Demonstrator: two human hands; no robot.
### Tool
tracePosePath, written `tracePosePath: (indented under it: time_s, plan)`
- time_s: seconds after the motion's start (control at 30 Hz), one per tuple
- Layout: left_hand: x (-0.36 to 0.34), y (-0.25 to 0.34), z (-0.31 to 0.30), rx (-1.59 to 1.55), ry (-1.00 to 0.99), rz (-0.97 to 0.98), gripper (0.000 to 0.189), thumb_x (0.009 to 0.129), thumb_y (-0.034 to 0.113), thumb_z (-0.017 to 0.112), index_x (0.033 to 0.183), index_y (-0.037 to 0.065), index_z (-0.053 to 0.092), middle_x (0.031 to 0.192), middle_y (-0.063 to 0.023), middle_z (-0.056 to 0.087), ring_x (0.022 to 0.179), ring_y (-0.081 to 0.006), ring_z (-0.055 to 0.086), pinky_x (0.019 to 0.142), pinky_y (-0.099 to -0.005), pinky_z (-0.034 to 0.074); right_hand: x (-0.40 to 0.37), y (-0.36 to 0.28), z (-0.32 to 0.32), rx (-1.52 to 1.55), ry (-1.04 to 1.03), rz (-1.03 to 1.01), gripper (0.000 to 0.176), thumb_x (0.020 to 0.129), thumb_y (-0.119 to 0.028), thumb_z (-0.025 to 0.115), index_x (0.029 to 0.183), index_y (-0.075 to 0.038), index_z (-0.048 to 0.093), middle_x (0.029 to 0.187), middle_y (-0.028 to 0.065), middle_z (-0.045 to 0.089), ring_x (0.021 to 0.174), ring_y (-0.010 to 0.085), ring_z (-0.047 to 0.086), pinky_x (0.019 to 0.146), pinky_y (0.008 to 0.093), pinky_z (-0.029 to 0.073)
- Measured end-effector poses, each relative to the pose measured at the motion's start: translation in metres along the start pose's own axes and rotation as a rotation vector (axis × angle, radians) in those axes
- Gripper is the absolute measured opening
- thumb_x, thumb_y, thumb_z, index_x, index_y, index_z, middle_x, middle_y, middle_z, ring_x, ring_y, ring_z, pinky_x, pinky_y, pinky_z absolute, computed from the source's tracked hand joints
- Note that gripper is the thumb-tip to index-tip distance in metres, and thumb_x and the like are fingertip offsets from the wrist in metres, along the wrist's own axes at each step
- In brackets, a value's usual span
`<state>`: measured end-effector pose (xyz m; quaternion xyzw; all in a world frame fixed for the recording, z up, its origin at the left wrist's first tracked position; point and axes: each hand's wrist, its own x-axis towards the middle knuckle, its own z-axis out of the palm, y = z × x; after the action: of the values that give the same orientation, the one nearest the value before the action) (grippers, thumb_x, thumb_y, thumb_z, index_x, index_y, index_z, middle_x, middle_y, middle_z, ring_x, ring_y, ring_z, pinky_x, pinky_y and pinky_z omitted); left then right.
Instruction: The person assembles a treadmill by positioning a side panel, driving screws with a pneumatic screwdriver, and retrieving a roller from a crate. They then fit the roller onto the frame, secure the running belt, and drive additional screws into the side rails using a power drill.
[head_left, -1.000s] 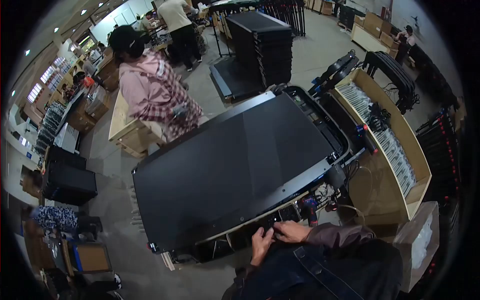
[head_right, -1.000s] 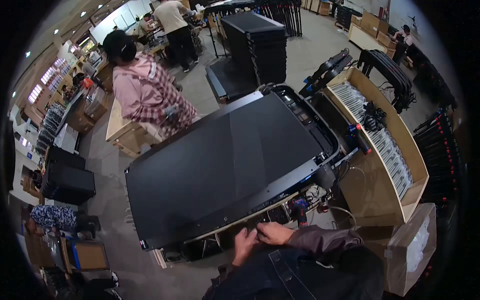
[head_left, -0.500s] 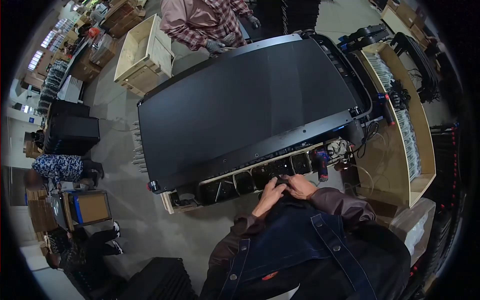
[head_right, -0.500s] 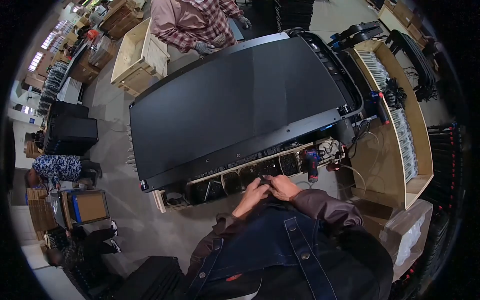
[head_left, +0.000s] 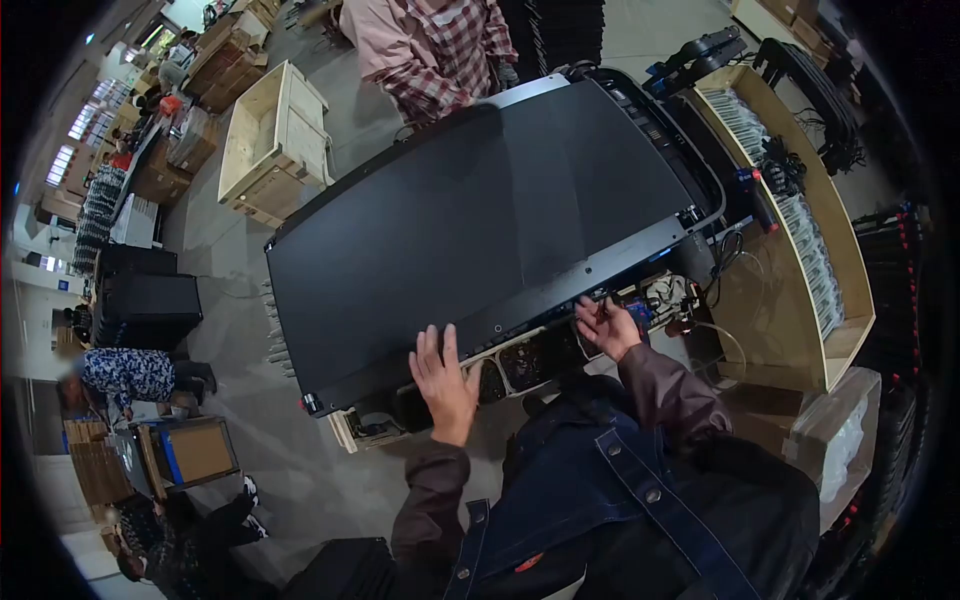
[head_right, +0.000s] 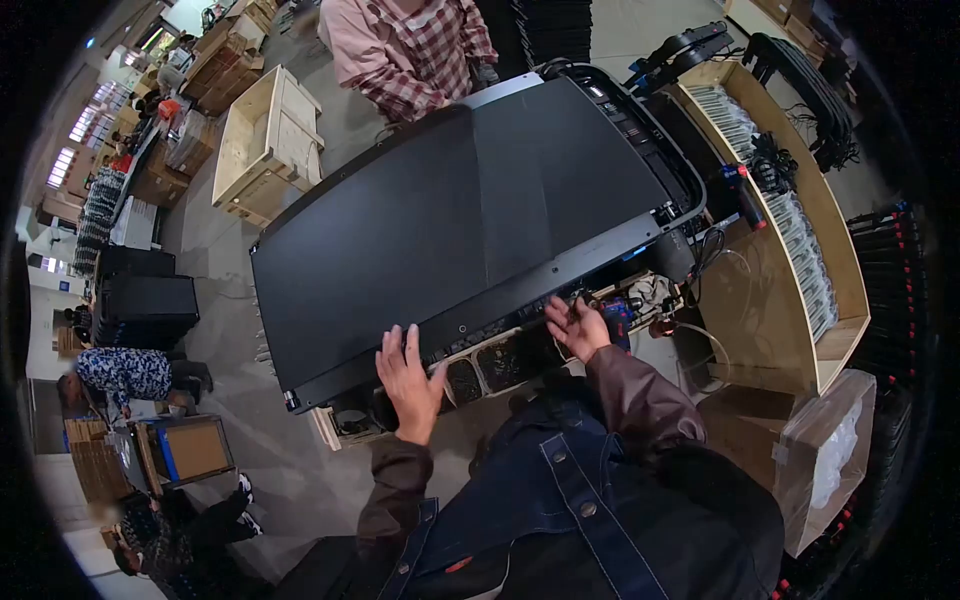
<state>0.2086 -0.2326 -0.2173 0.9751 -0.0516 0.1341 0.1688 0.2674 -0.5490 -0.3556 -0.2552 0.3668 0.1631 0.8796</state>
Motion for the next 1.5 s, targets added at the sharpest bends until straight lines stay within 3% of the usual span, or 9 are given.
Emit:
tracePosePath:
  time_s: [0.03, 0.07, 0.17, 0.37, 0.57, 0.73, 0.97, 1.23, 1.5]
  plan:
    - [-0.005, -0.017, 0.004, 0.065, -0.056, -0.009, 0.077, 0.078, 0.016, 0.078, 0.146, 0.009, 0.042, 0.149, -0.0170, 0.039, 0.140, -0.0358, 0.036, 0.115, -0.0526, 0.027, 0.005, 0.000, 0.001, 0.094, 0.037, -0.053, 0.037, 0.108, -0.041, 0.035, 0.117, -0.010, 0.052, 0.119, 0.0045, 0.064, 0.112, 0.0251, 0.061, 0.096, 0.0467, 0.048]
    - [0.005, -0.031, 0.016, 0.128, -0.066, 0.049, 0.081, 0.078, 0.012, 0.076, 0.149, 0.011, 0.039, 0.152, -0.0167, 0.035, 0.141, -0.0358, 0.034, 0.116, -0.0515, 0.026, 0.074, -0.001, -0.049, 0.275, -0.634, -0.080, 0.033, 0.108, -0.036, 0.033, 0.119, -0.010, 0.051, 0.117, 0.0069, 0.064, 0.113, 0.0272, 0.060, 0.098, 0.0500, 0.046]
    - [0.006, -0.047, 0.030, 0.278, -0.084, 0.120, 0.074, 0.079, 0.006, 0.068, 0.149, 0.013, 0.042, 0.148, -0.0184, 0.041, 0.137, -0.0396, 0.039, 0.114, -0.0522, 0.029, 0.048, -0.017, 0.028, 0.367, 0.048, -0.097, 0.030, 0.104, -0.024, 0.030, 0.116, -0.010, 0.054, 0.114, 0.0128, 0.064, 0.109, 0.0331, 0.061, 0.100, 0.0570, 0.044]
    - [0.018, -0.038, -0.016, 0.264, 0.071, 0.254, 0.070, 0.070, 0.006, 0.066, 0.139, 0.011, 0.055, 0.140, -0.0168, 0.053, 0.126, -0.0379, 0.051, 0.105, -0.0512, 0.040, -0.024, -0.041, 0.058, 0.361, -0.031, -0.105, 0.029, 0.104, -0.019, 0.033, 0.118, -0.006, 0.055, 0.116, 0.0159, 0.063, 0.115, 0.0382, 0.060, 0.102, 0.0611, 0.044]
    - [0.054, 0.031, -0.258, 0.071, -0.094, 0.405, 0.067, 0.059, 0.001, 0.074, 0.125, 0.006, 0.065, 0.118, -0.0155, 0.068, 0.103, -0.0372, 0.066, 0.090, -0.0410, 0.053, -0.202, -0.076, 0.110, 0.135, -0.494, -0.422, 0.034, 0.106, -0.036, 0.044, 0.119, -0.006, 0.055, 0.116, 0.0148, 0.065, 0.111, 0.0331, 0.064, 0.094, 0.0462, 0.054]
    - [0.152, 0.081, -0.345, 0.005, -0.079, 0.125, 0.063, 0.059, 0.004, 0.073, 0.122, 0.000, 0.063, 0.106, -0.0191, 0.066, 0.097, -0.0301, 0.066, 0.091, -0.0358, 0.050, -0.019, -0.080, 0.065, 0.145, 0.025, -0.216, 0.032, 0.108, -0.036, 0.035, 0.111, -0.010, 0.052, 0.115, 0.0067, 0.065, 0.116, 0.0296, 0.062, 0.094, 0.0440, 0.054]
    - [0.297, 0.070, -0.276, 0.271, 0.238, 0.298, 0.057, 0.100, 0.050, 0.047, 0.119, -0.002, 0.063, 0.099, -0.0187, 0.062, 0.092, -0.0389, 0.061, 0.086, -0.0414, 0.048, 0.180, -0.105, 0.119, 0.672, -0.072, -0.174, 0.030, 0.102, -0.019, 0.040, 0.114, -0.005, 0.064, 0.120, 0.0123, 0.067, 0.110, 0.0310, 0.062, 0.100, 0.0481, 0.049]
    - [0.460, -0.043, -0.178, 0.133, 0.022, 0.225, 0.052, 0.097, 0.049, 0.054, 0.097, -0.002, 0.065, 0.076, -0.0194, 0.058, 0.073, -0.0403, 0.061, 0.065, -0.0420, 0.047, 0.129, -0.104, 0.042, 0.097, 0.138, -0.356, 0.028, 0.099, -0.022, 0.051, 0.116, -0.003, 0.064, 0.117, 0.0152, 0.066, 0.108, 0.0295, 0.063, 0.098, 0.0446, 0.052]
    - [0.530, -0.104, 0.070, -0.004, -0.399, 0.065, 0.051, 0.094, 0.052, 0.055, 0.089, 0.004, 0.073, 0.077, -0.0206, 0.067, 0.079, -0.0427, 0.065, 0.070, -0.0460, 0.049, 0.055, -0.152, 0.006, 0.468, 0.314, -0.220, 0.034, 0.101, -0.025, 0.044, 0.122, -0.005, 0.061, 0.121, 0.0147, 0.065, 0.112, 0.0326, 0.060, 0.099, 0.0515, 0.048]
